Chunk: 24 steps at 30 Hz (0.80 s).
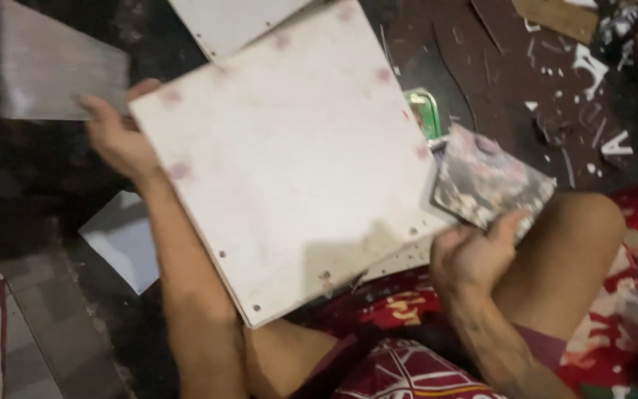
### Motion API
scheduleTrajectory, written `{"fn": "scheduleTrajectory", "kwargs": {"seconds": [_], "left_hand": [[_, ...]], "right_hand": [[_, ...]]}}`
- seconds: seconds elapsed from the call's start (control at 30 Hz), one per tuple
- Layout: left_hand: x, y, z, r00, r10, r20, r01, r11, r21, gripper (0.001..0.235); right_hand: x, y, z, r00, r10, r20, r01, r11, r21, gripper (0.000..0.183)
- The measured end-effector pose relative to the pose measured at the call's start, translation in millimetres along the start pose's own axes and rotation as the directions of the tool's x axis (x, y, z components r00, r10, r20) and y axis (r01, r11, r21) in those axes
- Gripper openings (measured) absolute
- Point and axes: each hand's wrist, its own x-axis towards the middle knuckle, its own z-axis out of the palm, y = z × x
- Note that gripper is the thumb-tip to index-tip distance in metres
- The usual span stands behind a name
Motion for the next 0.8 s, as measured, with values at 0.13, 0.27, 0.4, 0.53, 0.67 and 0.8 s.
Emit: {"fn": "scheduleTrajectory", "kwargs": {"seconds": [0.13,0.27,0.4,0.53,0.67,0.8], "left_hand": [[-22,22,22,0.998,-0.056,0.014,0.057,0.990,-0.131,0.068],[-25,14,31,0.994,-0.103,0.022,0.104,0.935,-0.339,0.051],[-33,8,40,0.992,-0.123,0.002,0.119,0.958,-0.260,0.048],[-46,23,52,0.984,-0.177,0.031,0.174,0.894,-0.412,0.052],[20,-134,-11,0.936,0.344,-0.074,-0.320,0.920,0.224,0.041],[22,-96,14,0.981,-0.004,-0.194,-0.078,0.906,-0.415,0.068]], "right_hand": [[-6,-5,-16,0.999,-0.047,0.006,0.048,0.993,-0.104,0.047],[-4,-10,-33,0.992,0.110,-0.061,-0.120,0.971,-0.206,0.037],[-5,-21,-41,0.992,0.118,-0.035,-0.123,0.968,-0.219,0.037],[-2,-27,-41,0.999,0.044,0.011,-0.042,0.986,-0.159,0.042],[22,-26,-61,0.984,0.078,0.160,-0.065,0.994,-0.083,0.049],[33,-25,-77,0.952,0.055,0.301,-0.018,0.992,-0.126,0.049]]}}
